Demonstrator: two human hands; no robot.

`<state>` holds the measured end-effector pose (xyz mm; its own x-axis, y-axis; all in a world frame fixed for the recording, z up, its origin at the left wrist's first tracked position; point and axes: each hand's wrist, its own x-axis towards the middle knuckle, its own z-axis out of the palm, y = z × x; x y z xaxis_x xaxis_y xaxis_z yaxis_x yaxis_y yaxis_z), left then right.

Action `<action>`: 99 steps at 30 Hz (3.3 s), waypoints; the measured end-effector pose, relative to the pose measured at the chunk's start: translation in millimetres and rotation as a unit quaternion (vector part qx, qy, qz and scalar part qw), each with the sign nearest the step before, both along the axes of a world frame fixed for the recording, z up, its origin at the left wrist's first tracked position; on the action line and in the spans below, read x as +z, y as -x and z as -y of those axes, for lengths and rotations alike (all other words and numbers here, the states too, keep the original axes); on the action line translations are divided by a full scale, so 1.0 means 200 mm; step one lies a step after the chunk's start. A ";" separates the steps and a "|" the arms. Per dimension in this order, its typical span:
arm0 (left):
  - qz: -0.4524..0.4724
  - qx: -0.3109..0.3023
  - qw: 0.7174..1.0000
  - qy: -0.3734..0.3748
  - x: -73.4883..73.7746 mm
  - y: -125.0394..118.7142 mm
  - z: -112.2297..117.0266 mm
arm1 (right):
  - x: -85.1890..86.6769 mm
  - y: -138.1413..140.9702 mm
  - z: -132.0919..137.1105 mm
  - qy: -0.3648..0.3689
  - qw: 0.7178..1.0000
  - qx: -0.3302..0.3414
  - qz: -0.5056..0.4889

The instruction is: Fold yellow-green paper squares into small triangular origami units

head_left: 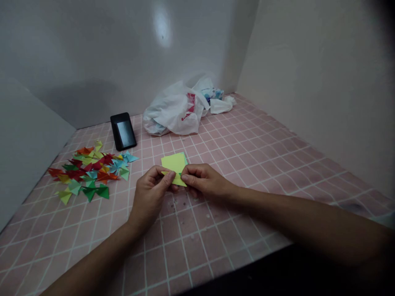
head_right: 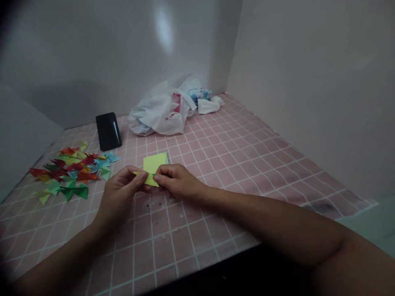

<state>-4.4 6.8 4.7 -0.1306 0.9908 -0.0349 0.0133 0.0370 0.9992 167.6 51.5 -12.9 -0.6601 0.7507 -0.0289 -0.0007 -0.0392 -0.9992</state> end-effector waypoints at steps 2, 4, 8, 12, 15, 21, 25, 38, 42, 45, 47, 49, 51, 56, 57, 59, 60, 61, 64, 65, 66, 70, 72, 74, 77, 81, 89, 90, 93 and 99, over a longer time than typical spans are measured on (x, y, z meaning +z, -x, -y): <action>-0.007 0.014 1.000 -0.009 0.00 0.00 0.00 | -0.02 0.00 0.00 0.033 0.999 0.004 -0.027; -0.010 0.022 1.000 -0.016 0.00 -0.01 0.01 | -0.02 0.01 0.00 0.055 0.998 0.008 -0.039; -0.011 0.025 0.999 -0.022 -0.01 -0.01 0.02 | -0.01 0.01 0.01 0.059 0.998 0.007 -0.024; 0.033 0.014 0.999 -0.010 -0.02 -0.01 0.02 | 0.03 0.01 0.02 -0.016 1.000 -0.013 0.001; 0.092 0.008 0.996 0.012 -0.02 -0.02 0.02 | 0.03 0.01 0.02 -0.058 0.998 -0.023 0.013; 0.052 0.025 0.998 -0.011 -0.04 -0.02 0.03 | 0.01 0.01 0.02 -0.044 0.999 -0.017 0.008; 0.068 0.016 0.997 0.016 -0.03 -0.03 0.03 | 0.02 0.01 0.02 -0.030 0.999 -0.014 0.005; 0.205 -0.019 0.972 0.116 -0.02 -0.03 -0.01 | 0.02 0.01 0.01 -0.035 0.999 -0.017 -0.001; 0.182 -0.022 0.978 0.101 -0.01 -0.03 0.00 | 0.03 0.01 0.02 -0.049 0.999 -0.013 0.002; 0.189 0.012 0.977 0.095 0.01 -0.03 -0.01 | 0.02 0.00 0.01 -0.021 1.000 -0.003 -0.013; 0.191 0.043 0.977 0.085 0.02 -0.03 -0.01 | 0.00 0.00 0.00 0.006 0.999 -0.015 -0.028; 0.186 0.060 0.978 0.077 0.02 -0.03 -0.02 | -0.03 0.01 -0.01 0.037 0.998 -0.029 -0.045; 0.173 0.060 0.980 0.076 0.01 -0.03 -0.01 | -0.04 0.01 -0.02 0.050 0.997 -0.033 -0.053; 0.152 0.058 0.984 0.080 -0.02 -0.03 -0.01 | -0.02 0.02 -0.01 0.040 0.998 -0.017 -0.034; 0.153 0.058 0.983 0.079 -0.02 -0.03 -0.01 | -0.01 0.01 0.00 0.036 0.999 -0.016 -0.029; 0.164 0.056 0.982 0.078 -0.02 -0.03 -0.01 | 0.00 0.01 0.01 0.025 0.999 -0.017 -0.026; 0.171 0.054 0.981 0.077 -0.02 -0.03 -0.01 | 0.01 0.01 0.01 0.018 0.999 -0.018 -0.025; 0.174 0.053 0.980 0.075 -0.02 -0.03 -0.01 | 0.01 0.01 0.01 0.011 1.000 -0.018 -0.021; 0.130 0.037 0.989 0.055 -0.02 -0.02 -0.01 | 0.00 0.01 0.00 -0.009 1.000 -0.018 -0.009; 0.101 0.023 0.994 0.046 -0.02 -0.01 0.00 | 0.00 0.01 0.00 -0.009 1.000 -0.019 -0.012; 0.075 0.006 0.996 0.039 -0.03 -0.01 0.00 | -0.01 0.01 0.00 -0.004 1.000 -0.018 -0.020; 0.080 -0.042 0.994 0.061 -0.04 -0.01 0.00 | -0.03 0.02 -0.01 0.035 0.998 -0.029 -0.042; 0.131 -0.032 0.988 0.079 -0.04 -0.02 -0.01 | -0.03 0.02 -0.01 0.039 0.997 -0.046 -0.041; 0.157 -0.021 0.983 0.088 -0.04 -0.02 -0.01 | -0.04 0.02 -0.02 0.039 0.997 -0.054 -0.041; 0.120 -0.031 0.989 0.077 -0.03 -0.02 -0.01 | -0.04 0.01 -0.02 0.038 0.997 -0.049 -0.055; 0.083 -0.041 0.995 0.046 -0.03 -0.01 -0.01 | -0.04 0.01 -0.02 0.043 0.996 -0.042 -0.062; 0.103 -0.017 0.993 0.062 -0.03 -0.01 -0.01 | -0.03 0.01 -0.02 0.047 0.996 -0.042 -0.059; 0.086 -0.019 0.994 0.058 -0.03 0.00 -0.01 | -0.03 0.01 -0.02 0.046 0.996 -0.039 -0.065; 0.067 -0.033 0.996 0.057 -0.03 0.00 -0.01 | -0.04 0.01 -0.02 0.056 0.995 -0.038 -0.074; 0.064 -0.032 0.995 0.069 -0.04 0.00 -0.01 | -0.03 0.01 -0.03 0.034 0.997 -0.048 -0.049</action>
